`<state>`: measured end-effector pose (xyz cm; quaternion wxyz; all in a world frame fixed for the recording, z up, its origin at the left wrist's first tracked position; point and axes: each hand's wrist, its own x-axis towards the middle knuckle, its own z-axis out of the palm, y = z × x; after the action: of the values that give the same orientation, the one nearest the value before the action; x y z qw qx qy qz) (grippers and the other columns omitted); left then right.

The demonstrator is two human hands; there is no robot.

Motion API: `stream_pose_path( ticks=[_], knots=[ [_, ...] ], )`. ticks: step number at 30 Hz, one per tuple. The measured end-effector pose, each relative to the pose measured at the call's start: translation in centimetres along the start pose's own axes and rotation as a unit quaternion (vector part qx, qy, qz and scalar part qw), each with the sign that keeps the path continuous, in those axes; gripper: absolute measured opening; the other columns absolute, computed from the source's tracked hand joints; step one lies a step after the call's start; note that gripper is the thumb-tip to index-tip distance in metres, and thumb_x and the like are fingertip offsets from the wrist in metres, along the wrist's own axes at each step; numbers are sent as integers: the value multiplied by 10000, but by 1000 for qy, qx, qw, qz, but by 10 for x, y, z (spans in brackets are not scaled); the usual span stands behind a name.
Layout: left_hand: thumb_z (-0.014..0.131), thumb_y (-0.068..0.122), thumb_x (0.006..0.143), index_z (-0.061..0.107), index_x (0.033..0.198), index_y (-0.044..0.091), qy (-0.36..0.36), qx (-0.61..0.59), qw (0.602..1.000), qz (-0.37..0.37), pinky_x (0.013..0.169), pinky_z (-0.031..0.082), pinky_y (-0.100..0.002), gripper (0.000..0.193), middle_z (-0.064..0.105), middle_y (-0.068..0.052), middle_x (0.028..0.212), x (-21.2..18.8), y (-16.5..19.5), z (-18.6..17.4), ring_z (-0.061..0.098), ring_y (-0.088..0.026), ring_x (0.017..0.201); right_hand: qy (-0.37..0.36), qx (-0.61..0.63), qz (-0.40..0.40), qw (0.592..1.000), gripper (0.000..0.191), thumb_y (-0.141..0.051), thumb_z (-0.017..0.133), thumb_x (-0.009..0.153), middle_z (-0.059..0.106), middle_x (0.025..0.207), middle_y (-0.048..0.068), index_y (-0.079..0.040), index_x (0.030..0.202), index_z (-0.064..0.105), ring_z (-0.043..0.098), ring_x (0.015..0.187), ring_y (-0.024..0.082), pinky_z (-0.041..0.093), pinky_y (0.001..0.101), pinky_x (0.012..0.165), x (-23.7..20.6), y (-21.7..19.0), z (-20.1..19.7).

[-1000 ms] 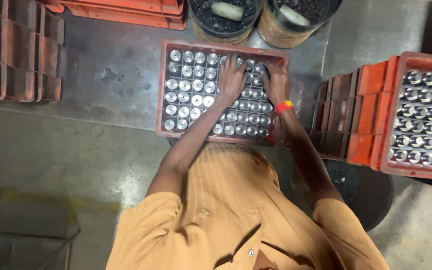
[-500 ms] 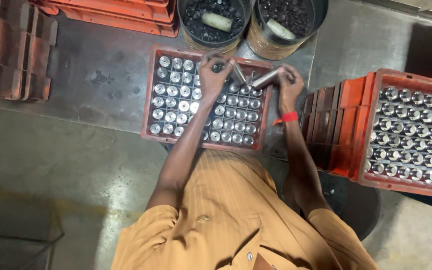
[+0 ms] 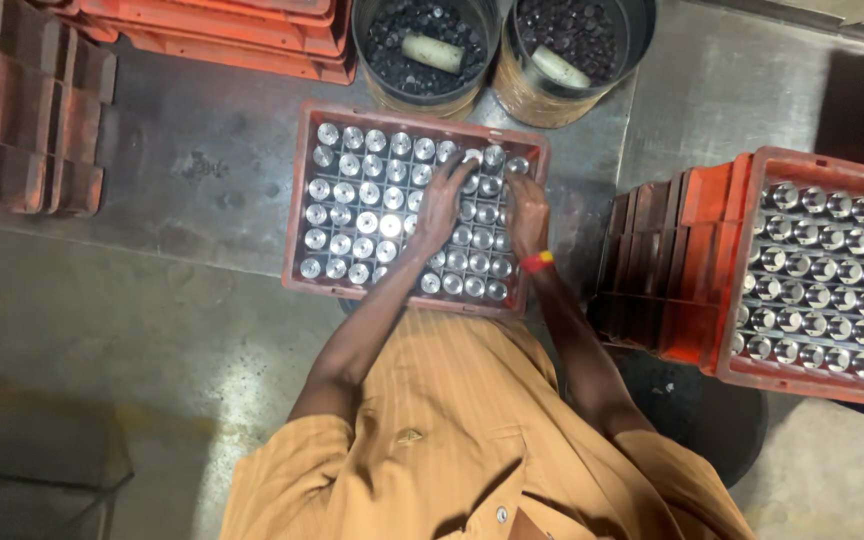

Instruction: The person arranges small cylindrical metal parts into a red plastic crate, placing them one by one into the crate's compartments. The person occasionally uses a white cylindrical tool to adjust or press down the parts within the crate.

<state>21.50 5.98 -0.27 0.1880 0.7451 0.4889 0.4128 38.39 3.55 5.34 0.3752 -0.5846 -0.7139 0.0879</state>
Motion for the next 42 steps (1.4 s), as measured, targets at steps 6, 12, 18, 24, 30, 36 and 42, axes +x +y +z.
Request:
stream_pose_path(
  ticks=[6, 12, 18, 24, 30, 36, 42],
  knots=[
    [752, 211, 819, 689, 1202, -17, -45, 171, 975, -136, 899, 443, -567, 450, 490, -306, 1379, -3, 9, 13, 523, -416, 1151, -82, -76, -2, 994, 256, -156, 784, 895, 736, 1066, 180, -14, 1101, 728, 651, 984, 381, 513, 495, 871, 3, -7, 16],
    [787, 348, 932, 766, 1088, 37, -130, 172, 971, -105, 1053, 420, -554, 348, 564, -163, 1358, 12, -1, 12, 473, -334, 1292, -72, -21, 46, 996, 262, -256, 858, 839, 743, 944, 116, -104, 1042, 793, 647, 926, 307, 516, 468, 796, 15, 5, 12],
    [850, 310, 805, 766, 924, 2, 22, -185, 954, -234, 1015, 528, -441, 341, 636, -136, 1243, 14, -14, -15, 621, -306, 1185, 101, 435, 293, 845, 313, -260, 834, 891, 756, 978, 101, -75, 1135, 770, 649, 923, 235, 540, 409, 799, 3, 25, -27],
    [696, 280, 1141, 613, 1396, -27, -65, -227, 941, -242, 1005, 549, -475, 407, 690, -226, 1275, -12, 2, 1, 688, -348, 1170, -22, 295, 317, 901, 340, -170, 789, 899, 706, 1056, 192, -47, 1203, 697, 654, 970, 327, 540, 436, 824, -30, 7, 3],
    [558, 22, 921, 659, 1343, 35, -62, 25, 998, -19, 863, 609, -461, 434, 638, -272, 1338, -29, 0, -3, 668, -421, 1112, -56, -62, 33, 996, 379, -32, 712, 893, 660, 1126, 288, -33, 1271, 673, 656, 999, 416, 537, 460, 838, -38, 0, 16],
    [670, 188, 989, 723, 1132, 53, -31, 86, 993, -71, 787, 561, -471, 204, 677, -205, 1140, -41, 17, -6, 647, -326, 946, -50, -29, 9, 998, 194, -97, 755, 913, 758, 1049, 174, -37, 1096, 732, 674, 987, 344, 509, 452, 917, -41, -5, 11],
    [739, 232, 925, 738, 945, 12, -76, 175, 980, -54, 781, 536, -503, 221, 637, -210, 1018, -31, 8, 15, 632, -361, 954, -87, -56, 64, 993, 205, -173, 828, 832, 743, 929, 179, -77, 1012, 816, 644, 962, 372, 483, 479, 907, -39, -5, 22]
  ],
)
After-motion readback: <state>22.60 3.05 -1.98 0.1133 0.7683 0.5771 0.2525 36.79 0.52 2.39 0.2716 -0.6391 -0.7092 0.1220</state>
